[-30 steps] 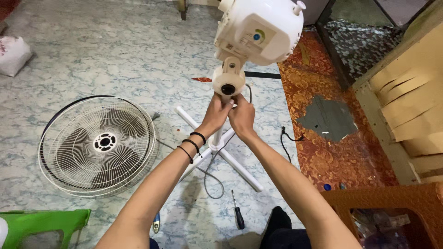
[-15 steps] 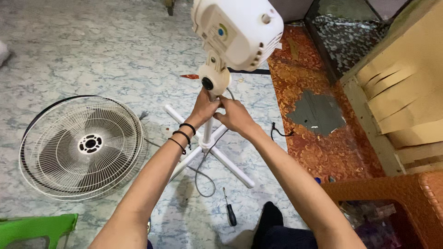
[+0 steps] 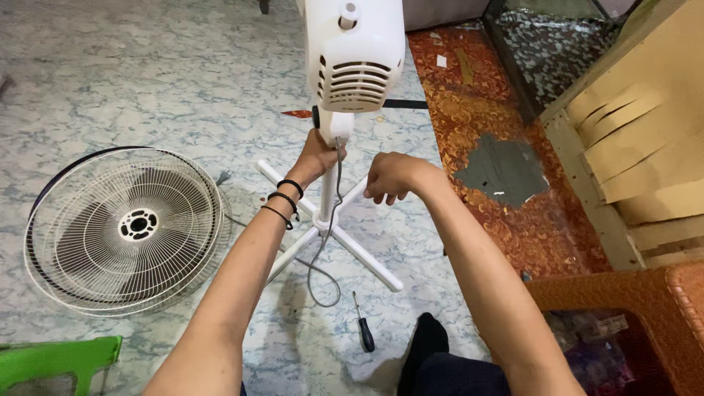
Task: The person disassembles a white pedestal fan by hand, removing the front grille, the fan blades, and the rear grille. They then use a screwdriver to loosen a screw on the fan's neck and remove the head assembly from the stand.
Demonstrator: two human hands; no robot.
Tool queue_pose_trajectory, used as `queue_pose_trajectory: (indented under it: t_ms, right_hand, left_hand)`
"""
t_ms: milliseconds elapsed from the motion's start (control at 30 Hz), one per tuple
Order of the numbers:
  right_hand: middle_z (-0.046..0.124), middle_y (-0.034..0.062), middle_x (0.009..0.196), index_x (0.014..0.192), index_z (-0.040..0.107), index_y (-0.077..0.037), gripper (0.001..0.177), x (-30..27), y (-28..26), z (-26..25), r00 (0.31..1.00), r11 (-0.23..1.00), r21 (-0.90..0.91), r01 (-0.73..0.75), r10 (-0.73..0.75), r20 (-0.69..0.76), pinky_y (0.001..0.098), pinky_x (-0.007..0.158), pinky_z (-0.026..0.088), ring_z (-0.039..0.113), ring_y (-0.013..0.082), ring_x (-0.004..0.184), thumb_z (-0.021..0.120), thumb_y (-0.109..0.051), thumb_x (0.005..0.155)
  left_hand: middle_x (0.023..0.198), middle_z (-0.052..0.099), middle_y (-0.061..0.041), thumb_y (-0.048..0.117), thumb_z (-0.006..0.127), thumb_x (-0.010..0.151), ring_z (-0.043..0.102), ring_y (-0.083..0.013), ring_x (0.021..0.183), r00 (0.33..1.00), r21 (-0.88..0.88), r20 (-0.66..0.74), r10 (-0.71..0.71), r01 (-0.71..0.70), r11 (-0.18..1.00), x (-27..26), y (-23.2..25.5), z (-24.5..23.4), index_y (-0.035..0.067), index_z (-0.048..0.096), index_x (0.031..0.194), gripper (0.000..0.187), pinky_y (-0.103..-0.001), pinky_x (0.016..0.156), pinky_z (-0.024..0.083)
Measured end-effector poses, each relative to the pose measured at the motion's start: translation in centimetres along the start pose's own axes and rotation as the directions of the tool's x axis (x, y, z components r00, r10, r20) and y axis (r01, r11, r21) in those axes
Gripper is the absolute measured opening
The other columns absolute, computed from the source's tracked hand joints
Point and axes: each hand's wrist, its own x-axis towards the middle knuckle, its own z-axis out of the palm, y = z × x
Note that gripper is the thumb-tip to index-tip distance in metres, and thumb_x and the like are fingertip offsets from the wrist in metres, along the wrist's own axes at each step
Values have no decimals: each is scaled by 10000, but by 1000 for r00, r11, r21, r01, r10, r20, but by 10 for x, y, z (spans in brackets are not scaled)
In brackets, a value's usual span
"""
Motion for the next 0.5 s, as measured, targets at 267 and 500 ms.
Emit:
queue_pose_trajectory:
  t_ms: [267, 500]
  right_hand:
    - [802, 39, 928, 1050, 791, -71, 280, -1, 0, 6, 998, 1000, 10, -11, 11, -62, 359, 686, 619, 773, 174, 803, 713, -284, 884]
    - [772, 90, 828, 1117, 757, -173, 298, -26, -27, -5, 929, 1000, 1, 20, -18, -370, 357, 695, 583, 750, 194, 727, 758, -292, 843]
  left_hand:
    - [698, 632, 7, 17, 683, 771, 562, -112, 646, 999, -103, 47, -24, 29, 994, 0, 7, -1, 18, 649, 810, 52, -313, 597, 495]
    - [1072, 638, -105, -20, 671, 770, 611, -192, 948, 992, -44, 108, -64, 69, 997, -10, 14, -15, 23, 519, 1258, 513, -347, 818, 534]
